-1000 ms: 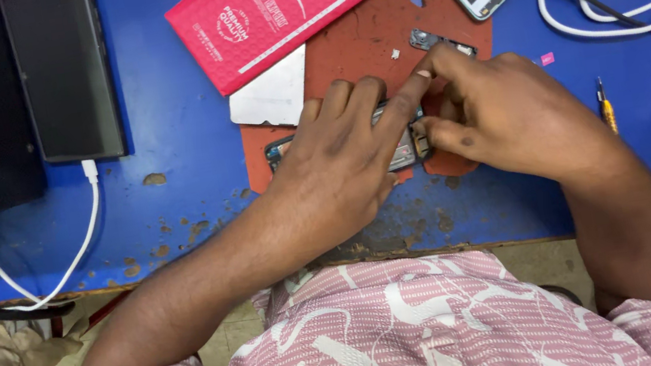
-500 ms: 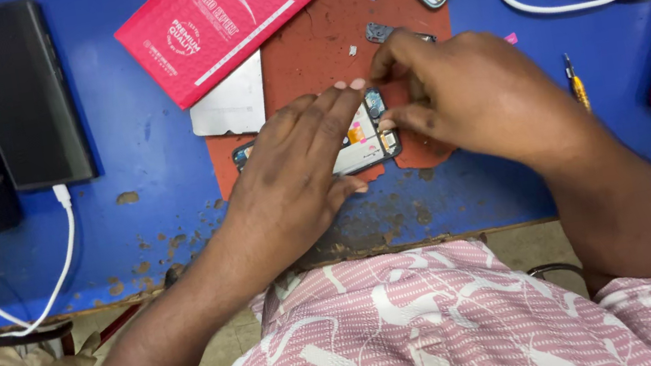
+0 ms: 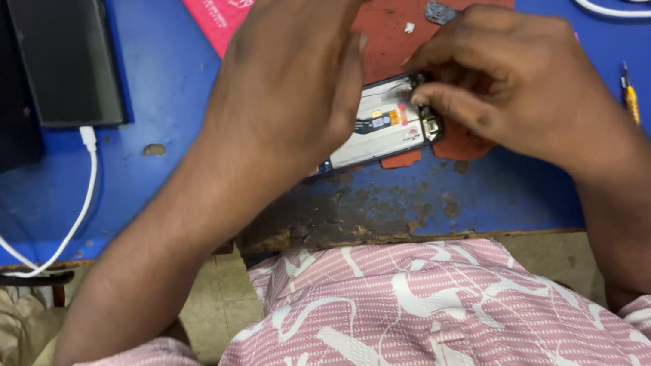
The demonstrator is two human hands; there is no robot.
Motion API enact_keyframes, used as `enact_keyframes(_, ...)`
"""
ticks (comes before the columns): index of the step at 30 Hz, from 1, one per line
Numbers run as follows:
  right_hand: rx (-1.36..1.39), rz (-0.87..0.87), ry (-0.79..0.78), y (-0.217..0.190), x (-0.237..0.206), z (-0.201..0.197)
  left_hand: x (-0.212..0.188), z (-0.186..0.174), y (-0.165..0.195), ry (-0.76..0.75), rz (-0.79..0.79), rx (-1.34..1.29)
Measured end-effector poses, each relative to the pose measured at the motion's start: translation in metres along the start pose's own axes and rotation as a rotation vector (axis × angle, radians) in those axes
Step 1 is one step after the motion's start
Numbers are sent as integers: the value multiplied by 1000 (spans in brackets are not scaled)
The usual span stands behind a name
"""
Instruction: The person removes a pink protective film from a smartphone screen, then places a new battery into the phone chassis and connects internal ribbon cables. The person uses a screwdriver to secure components and continues to adjust internal parts before placing the battery back into the device.
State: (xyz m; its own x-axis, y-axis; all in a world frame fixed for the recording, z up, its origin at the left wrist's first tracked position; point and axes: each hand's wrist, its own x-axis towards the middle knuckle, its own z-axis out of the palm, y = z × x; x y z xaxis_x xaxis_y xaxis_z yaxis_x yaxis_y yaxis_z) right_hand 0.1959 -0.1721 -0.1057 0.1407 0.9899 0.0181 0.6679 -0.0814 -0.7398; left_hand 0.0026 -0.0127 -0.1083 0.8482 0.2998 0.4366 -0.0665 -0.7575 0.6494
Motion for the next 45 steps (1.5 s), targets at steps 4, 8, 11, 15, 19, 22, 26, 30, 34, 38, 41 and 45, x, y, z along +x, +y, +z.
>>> enact_keyframes(4,-250,-186,94,-4,4,6,8,10,-13,71,-44,-96)
enact_keyframes(8,-240,-80,40,1,11,3,5,6,-26,30,-106,-176)
enact_keyframes(11,-206,-41,41,1,16,3,7,-7,-36,-11,-273,-251)
enact_keyframes(15,-160,-65,21,-7,20,7,3,-27,-40,-59,-382,-256)
enact_keyframes(19,-235,-66,-2,-10,22,13,-4,-39,-43,-200,-159,-3)
enact_keyframes(22,-220,-33,-4,-10,21,15,-9,-37,-44,-296,-144,70)
enact_keyframes(26,-204,-64,34,-12,25,16,-12,-27,-43,-297,-128,143)
enact_keyframes(30,-166,-61,68,-19,31,17,-14,-22,-44,-301,-131,214)
enact_keyframes(34,-157,-24,70,-23,35,18,-16,-20,-45,-290,-128,220)
enact_keyframes(38,-172,46,94,-21,36,19,-17,-19,-47,-283,-136,213)
enact_keyframes(41,-167,25,111,-19,37,21,-17,-17,-48,-280,-157,205)
enact_keyframes(45,-231,-55,94,-18,38,21,-18,-14,-50,-249,-158,203)
